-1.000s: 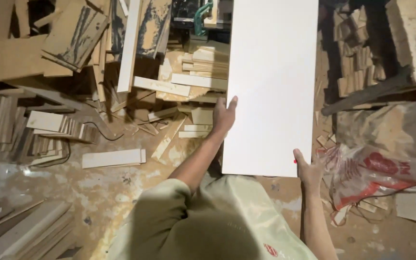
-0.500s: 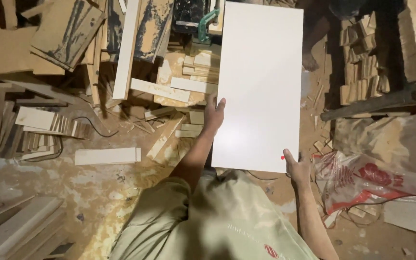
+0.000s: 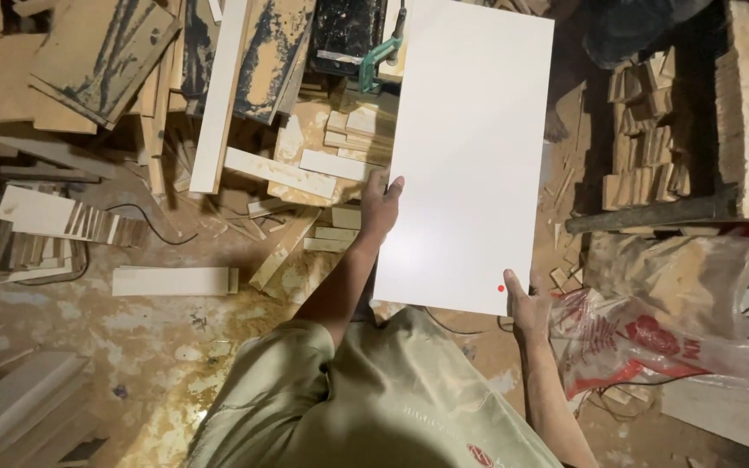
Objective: The person uses a table saw to cut a white rectangular board into smaller pieces. They guide the board through the saw blade with both hands, making several cuts to produce narrow strips and smaller sections.
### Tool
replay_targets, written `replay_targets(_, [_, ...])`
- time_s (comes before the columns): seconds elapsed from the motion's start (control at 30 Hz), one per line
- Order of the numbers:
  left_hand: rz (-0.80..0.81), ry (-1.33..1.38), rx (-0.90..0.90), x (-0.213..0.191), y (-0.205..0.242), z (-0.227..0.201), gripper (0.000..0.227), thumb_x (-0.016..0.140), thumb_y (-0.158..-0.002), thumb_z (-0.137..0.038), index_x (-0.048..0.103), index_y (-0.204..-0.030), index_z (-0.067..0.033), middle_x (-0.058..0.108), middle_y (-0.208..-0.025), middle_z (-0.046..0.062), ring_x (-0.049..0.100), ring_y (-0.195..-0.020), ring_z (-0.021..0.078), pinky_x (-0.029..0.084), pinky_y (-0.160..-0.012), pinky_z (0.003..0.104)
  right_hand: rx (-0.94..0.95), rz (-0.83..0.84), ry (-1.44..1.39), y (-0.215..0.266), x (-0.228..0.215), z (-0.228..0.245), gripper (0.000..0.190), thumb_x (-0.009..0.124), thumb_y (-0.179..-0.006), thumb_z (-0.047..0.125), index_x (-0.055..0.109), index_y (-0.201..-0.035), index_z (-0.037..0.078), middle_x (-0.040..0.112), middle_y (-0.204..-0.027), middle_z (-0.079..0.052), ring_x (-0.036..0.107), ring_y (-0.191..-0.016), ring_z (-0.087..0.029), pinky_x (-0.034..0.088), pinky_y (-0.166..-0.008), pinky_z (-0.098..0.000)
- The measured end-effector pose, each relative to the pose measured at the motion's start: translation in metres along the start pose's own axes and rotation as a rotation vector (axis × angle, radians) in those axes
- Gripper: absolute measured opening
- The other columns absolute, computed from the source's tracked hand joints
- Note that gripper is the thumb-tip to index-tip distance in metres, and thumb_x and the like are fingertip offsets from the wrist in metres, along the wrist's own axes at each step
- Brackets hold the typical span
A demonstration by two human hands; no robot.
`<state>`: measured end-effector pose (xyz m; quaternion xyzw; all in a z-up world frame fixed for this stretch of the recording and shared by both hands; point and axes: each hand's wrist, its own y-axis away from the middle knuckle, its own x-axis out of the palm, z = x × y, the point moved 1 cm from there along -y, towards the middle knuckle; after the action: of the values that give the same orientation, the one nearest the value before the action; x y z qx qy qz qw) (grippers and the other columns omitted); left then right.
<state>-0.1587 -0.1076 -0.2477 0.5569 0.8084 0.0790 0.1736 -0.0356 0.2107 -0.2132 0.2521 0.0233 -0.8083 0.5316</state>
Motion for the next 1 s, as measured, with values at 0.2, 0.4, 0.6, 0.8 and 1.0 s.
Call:
replay_targets(0.2, [0.017,0.033,-0.042,0.007,-0.025,-0.007,0.047,0.068,-0.102,-0.048,0.060,-0.141,-0.0228,0.069,-0.132,0.024,0.063,-0.133,0.0411,0.049,-0.114,0.052,0.003,-0.017,-0.105,-0.013,0.014,0.025,0.043,0.091,-0.091,0.029,0.076,-0.128,0.015,0.064,-0.091,0.001,0.057,-0.081,-0.012,0.053,-0.074,-0.0343])
replay_targets(0.4, [0.029,0.056,-0.060,0.008,-0.039,-0.006,0.050,0.068,-0.101,-0.048,0.059,-0.144,-0.0233,0.072,-0.130,0.023,0.067,-0.128,0.0363,0.053,-0.111,0.049,-0.029,-0.001,-0.089,-0.031,0.017,0.025,0.035,0.089,-0.093,0.028,0.076,-0.124,0.018,0.056,-0.075,0.003,0.056,-0.068,-0.008,0.046,-0.058,-0.0263])
replay_targets(0.6, [0.158,-0.071,-0.239,-0.003,0.008,0.018,0.076,0.059,-0.096,-0.078,0.058,-0.140,-0.0165,0.064,-0.143,0.021,0.060,-0.137,0.0379,0.048,-0.114,0.056,-0.077,-0.023,-0.084,-0.054,0.029,0.039,0.046,0.092,-0.090,0.022,0.076,-0.133,0.015,0.060,-0.084,-0.003,0.053,-0.076,-0.012,0.050,-0.068,-0.0346])
replay_targets(0.8, [0.229,-0.147,-0.295,-0.011,0.019,0.037,0.085,0.053,-0.094,-0.085,0.058,-0.146,-0.0168,0.060,-0.149,0.020,0.056,-0.142,0.0387,0.044,-0.118,0.058,-0.081,-0.010,-0.139,-0.061,0.037,0.057,0.051,0.088,-0.096,0.022,0.070,-0.144,0.018,0.060,-0.095,0.003,0.052,-0.086,-0.009,0.054,-0.085,-0.0337])
replay_targets(1.0, [0.280,-0.100,-0.230,-0.009,0.012,0.018,0.092,0.047,-0.099,-0.082,0.052,-0.148,-0.0029,0.052,-0.153,0.031,0.048,-0.146,0.0472,0.041,-0.120,0.063,-0.093,0.008,-0.099,-0.093,0.042,0.037,0.062,0.089,-0.097,0.026,0.063,-0.152,0.021,0.065,-0.103,-0.002,0.055,-0.090,-0.012,0.054,-0.082,-0.0375])
